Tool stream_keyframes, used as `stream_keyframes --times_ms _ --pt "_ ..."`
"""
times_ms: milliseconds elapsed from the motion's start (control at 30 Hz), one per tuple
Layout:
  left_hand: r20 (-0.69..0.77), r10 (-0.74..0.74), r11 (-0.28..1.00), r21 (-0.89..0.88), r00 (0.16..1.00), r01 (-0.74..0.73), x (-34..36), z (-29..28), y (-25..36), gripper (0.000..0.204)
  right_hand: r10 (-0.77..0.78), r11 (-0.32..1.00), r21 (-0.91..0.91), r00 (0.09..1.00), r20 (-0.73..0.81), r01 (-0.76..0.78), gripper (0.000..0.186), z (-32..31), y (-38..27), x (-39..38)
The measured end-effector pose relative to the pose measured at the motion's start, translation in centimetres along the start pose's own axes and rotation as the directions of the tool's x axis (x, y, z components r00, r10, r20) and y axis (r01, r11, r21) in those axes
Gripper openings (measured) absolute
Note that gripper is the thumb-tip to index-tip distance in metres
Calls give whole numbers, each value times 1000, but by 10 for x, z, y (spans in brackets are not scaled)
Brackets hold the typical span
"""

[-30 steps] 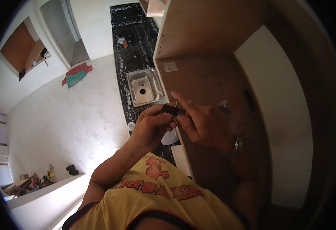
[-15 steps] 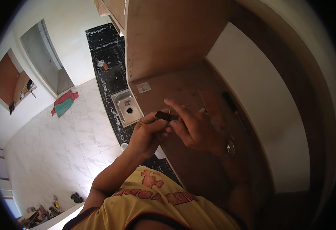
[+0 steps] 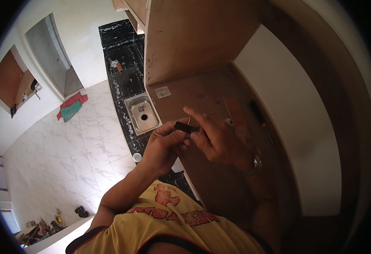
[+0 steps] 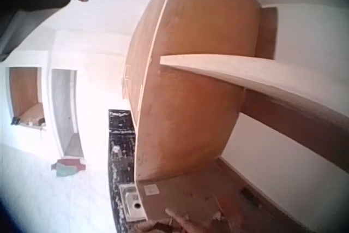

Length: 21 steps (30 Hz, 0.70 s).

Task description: The person repairs a cabinet by using a screwdriver to tighten a hinge, then removes the cabinet door and manipulates a small hardware component before reattaching parts.

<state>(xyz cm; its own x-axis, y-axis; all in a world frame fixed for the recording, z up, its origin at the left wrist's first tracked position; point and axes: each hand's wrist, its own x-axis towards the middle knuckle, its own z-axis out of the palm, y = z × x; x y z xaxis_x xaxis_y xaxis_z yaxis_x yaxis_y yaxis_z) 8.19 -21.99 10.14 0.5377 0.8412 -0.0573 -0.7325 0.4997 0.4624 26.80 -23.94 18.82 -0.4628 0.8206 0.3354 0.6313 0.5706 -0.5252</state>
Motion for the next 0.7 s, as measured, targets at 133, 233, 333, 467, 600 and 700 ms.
stream_keyframes --times_ms 133,233,333,467,600,700 --pt "16 5 1000 6 1000 -6 0 -6 1 12 22 999 29 1000 16 -22 46 3 4 -1" --pt "33 11 1000 8 999 -11 1 -11 -4 12 -23 999 40 1000 10 23 48 6 13 -1" --pt "6 10 1000 5 1000 -10 1 -6 -1 12 -60 998 14 998 -34 61 47 3 7 0" --pt "38 26 999 19 999 -27 2 -17 -3 15 -6 1000 -13 1000 26 6 44 6 8 0" --pt "44 47 999 13 998 -48 -3 -14 -7 17 -116 992 -52 993 -11 115 45 9 19 1" --pt "4 50 998 30 999 -50 -3 -10 -3 16 -6 1000 -10 1000 27 6 42 8 3 0"
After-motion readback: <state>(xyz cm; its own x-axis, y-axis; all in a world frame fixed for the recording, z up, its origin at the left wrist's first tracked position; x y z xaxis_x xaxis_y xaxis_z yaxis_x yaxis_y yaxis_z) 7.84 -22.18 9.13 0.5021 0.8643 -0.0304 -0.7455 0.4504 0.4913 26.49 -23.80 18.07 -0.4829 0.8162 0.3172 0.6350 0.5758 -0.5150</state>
